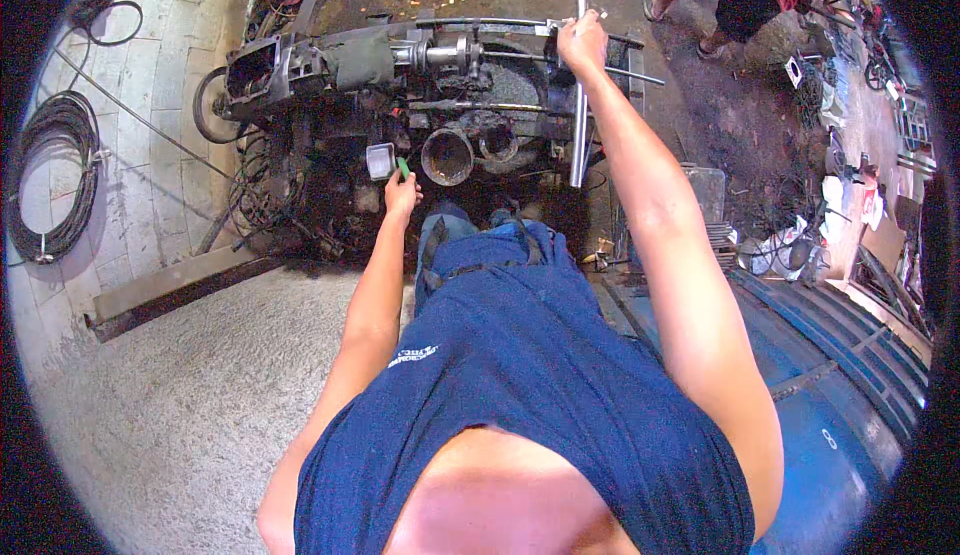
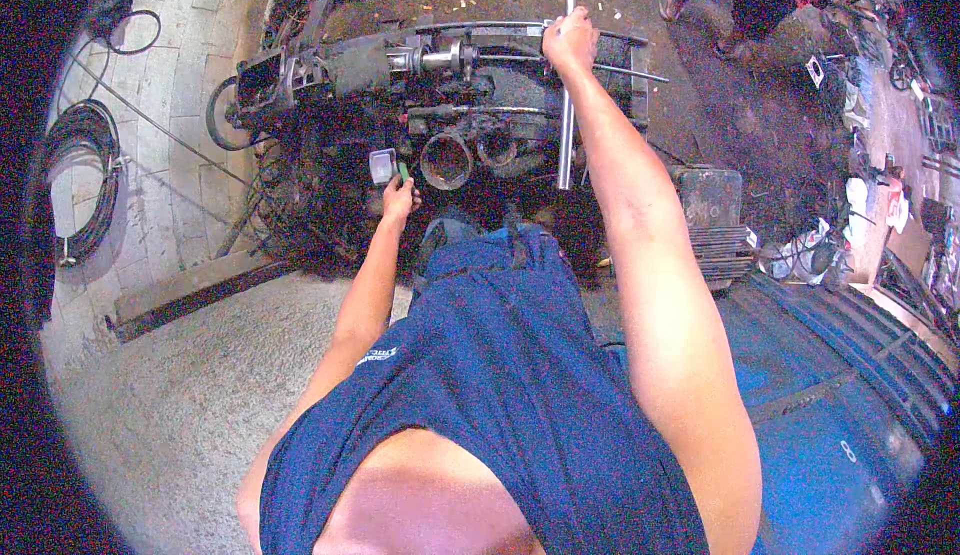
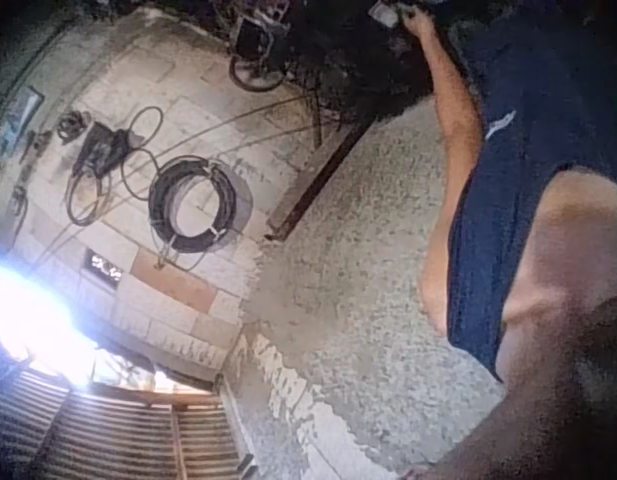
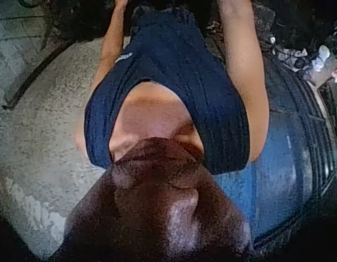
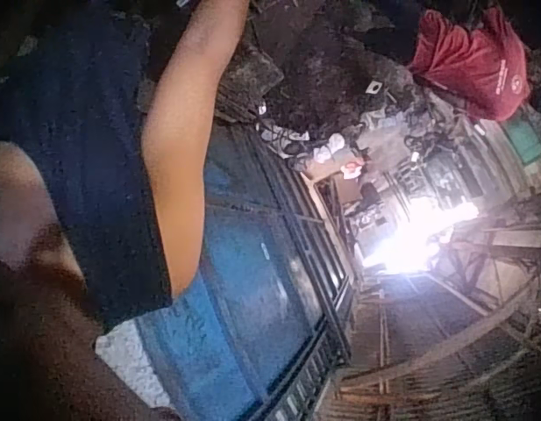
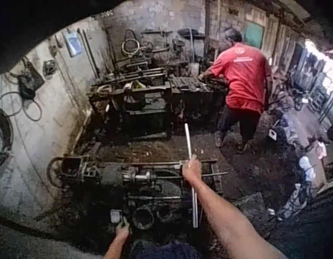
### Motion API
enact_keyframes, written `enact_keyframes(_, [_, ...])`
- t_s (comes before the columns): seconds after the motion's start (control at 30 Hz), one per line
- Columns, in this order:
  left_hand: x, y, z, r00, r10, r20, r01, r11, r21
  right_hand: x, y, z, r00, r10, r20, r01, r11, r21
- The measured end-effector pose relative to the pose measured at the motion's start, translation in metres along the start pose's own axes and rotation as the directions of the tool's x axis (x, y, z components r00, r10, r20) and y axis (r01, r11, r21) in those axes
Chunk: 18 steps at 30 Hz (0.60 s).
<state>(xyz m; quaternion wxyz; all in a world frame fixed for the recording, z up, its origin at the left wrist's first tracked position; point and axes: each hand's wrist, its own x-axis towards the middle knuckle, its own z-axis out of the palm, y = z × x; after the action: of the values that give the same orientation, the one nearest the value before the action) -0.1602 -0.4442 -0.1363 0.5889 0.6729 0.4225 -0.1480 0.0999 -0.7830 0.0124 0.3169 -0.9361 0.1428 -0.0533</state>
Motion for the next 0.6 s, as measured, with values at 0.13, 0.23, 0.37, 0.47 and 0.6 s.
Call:
enact_keyframes(0.13, [0.003,0.001,-0.001,0.999,-0.015,0.048,0.015,1.0,-0.002,0.002,0.004,0.001,1.0,-0.029,-0.002,0.029,1.0,-0.01])
enact_keyframes(0.23, [0.004,-0.001,0.0,1.0,-0.007,0.008,0.006,0.999,0.037,0.004,0.006,0.004,0.999,-0.044,-0.032,0.043,0.999,-0.016])
enact_keyframes(0.37, [0.005,-0.003,0.0,1.0,-0.008,0.016,0.007,0.999,0.033,0.005,0.009,0.009,0.995,-0.071,-0.072,0.068,0.997,-0.042])
enact_keyframes(0.47, [0.005,-0.004,0.001,1.0,0.004,0.017,-0.004,1.0,0.001,0.005,0.01,0.012,0.994,-0.071,-0.086,0.066,0.996,-0.059])
enact_keyframes(0.6, [0.001,-0.004,0.002,1.0,0.023,-0.002,-0.023,0.998,0.054,0.004,0.009,0.014,0.991,-0.095,-0.096,0.092,0.995,-0.043])
